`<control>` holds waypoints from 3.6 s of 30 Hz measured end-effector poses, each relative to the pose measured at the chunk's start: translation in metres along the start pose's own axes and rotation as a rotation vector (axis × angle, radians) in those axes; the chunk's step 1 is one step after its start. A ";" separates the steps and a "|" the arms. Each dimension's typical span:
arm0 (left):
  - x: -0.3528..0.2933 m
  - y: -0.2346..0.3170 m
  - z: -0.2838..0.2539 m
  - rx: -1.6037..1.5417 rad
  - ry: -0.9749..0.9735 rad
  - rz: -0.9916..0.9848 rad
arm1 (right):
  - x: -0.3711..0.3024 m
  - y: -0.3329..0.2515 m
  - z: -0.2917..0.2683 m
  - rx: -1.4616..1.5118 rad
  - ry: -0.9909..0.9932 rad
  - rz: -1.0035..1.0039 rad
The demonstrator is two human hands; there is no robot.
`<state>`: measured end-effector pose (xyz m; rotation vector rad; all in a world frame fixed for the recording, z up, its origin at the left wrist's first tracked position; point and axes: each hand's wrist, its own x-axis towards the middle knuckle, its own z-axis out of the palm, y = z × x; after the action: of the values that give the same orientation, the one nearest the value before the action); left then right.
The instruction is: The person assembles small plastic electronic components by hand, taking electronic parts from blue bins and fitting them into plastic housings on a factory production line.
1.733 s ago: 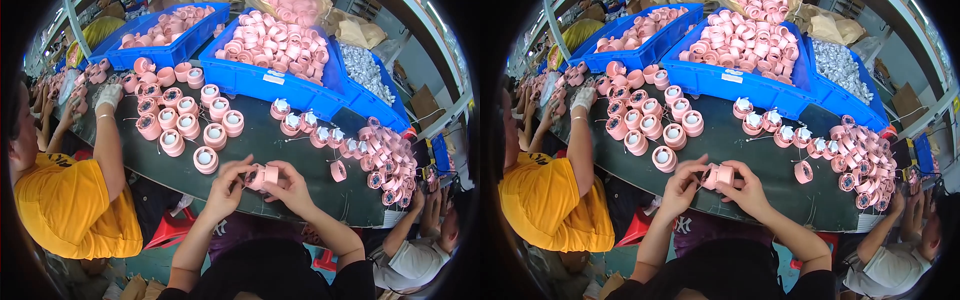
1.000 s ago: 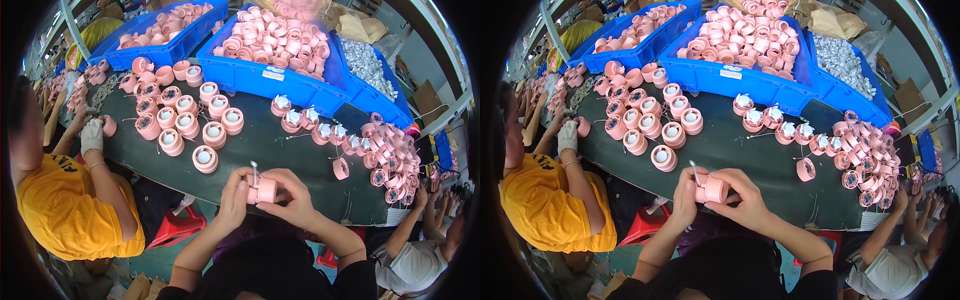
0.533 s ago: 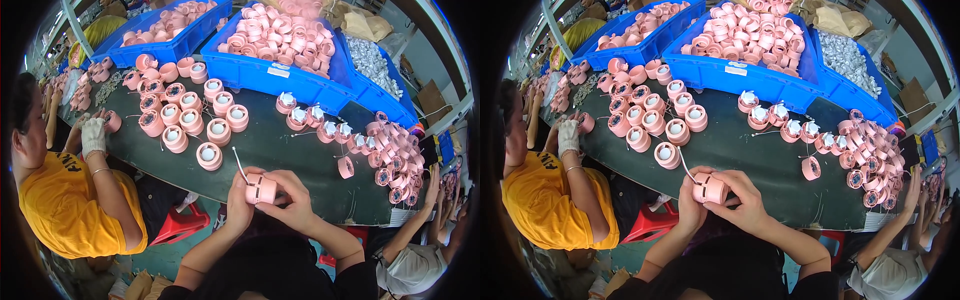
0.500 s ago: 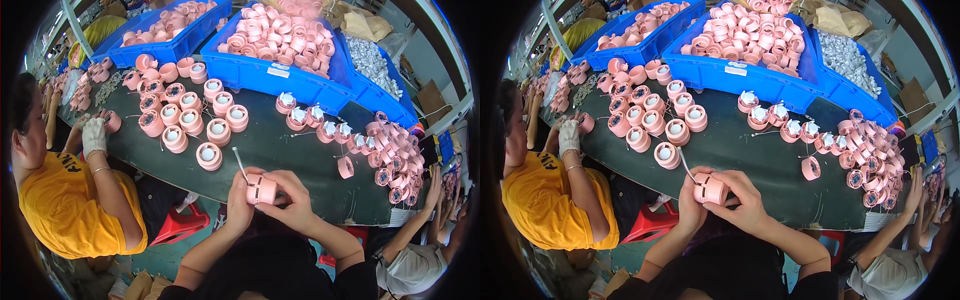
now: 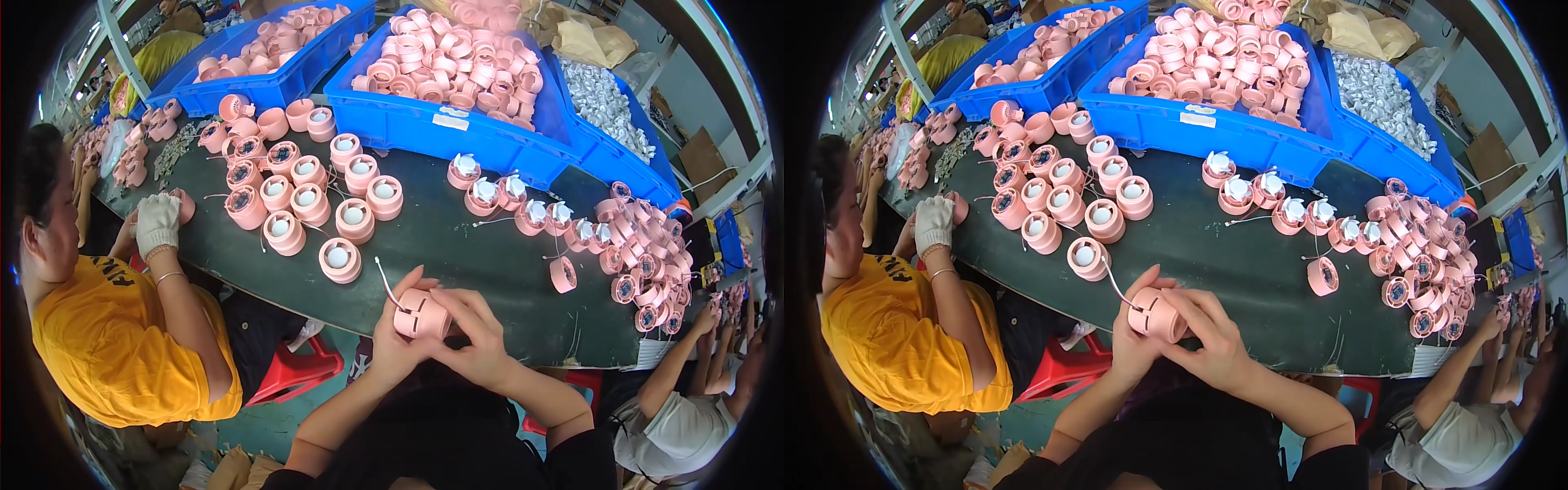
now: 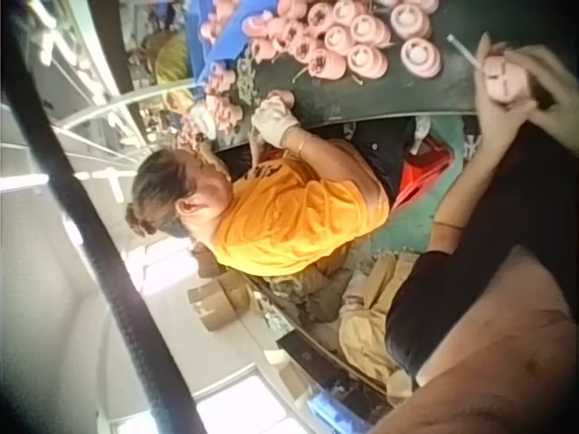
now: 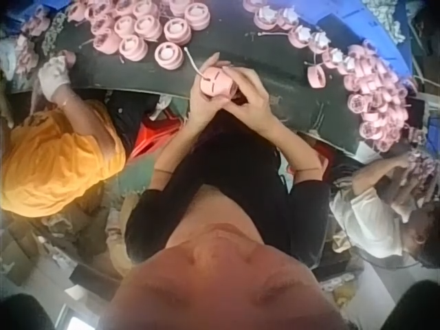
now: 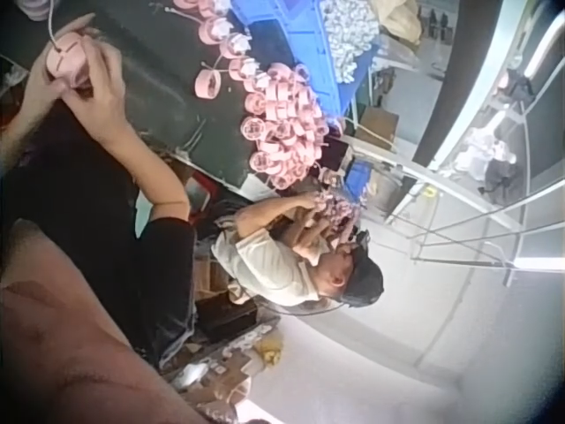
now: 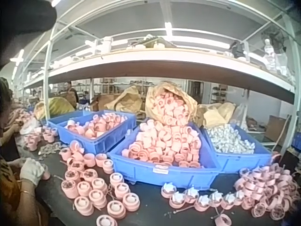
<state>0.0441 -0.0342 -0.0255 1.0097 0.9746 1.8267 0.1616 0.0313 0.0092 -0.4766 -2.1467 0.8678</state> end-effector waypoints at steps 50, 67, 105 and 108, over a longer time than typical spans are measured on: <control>0.059 0.005 0.030 0.481 -0.248 -0.151 | 0.056 0.045 -0.097 0.822 -0.373 0.704; 0.103 0.022 0.038 1.281 -0.418 -0.033 | 0.087 0.080 -0.173 -0.617 -1.205 0.781; 0.144 -0.013 0.011 0.387 -0.025 -0.139 | 0.194 0.083 -0.153 0.451 -0.157 0.665; 0.108 0.016 0.007 -0.311 0.063 -0.420 | 0.154 0.055 -0.124 0.909 -0.343 0.835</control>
<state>0.0080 0.0582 0.0200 0.5143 0.8317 1.5967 0.1597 0.2109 0.1085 -0.7665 -1.5165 2.3605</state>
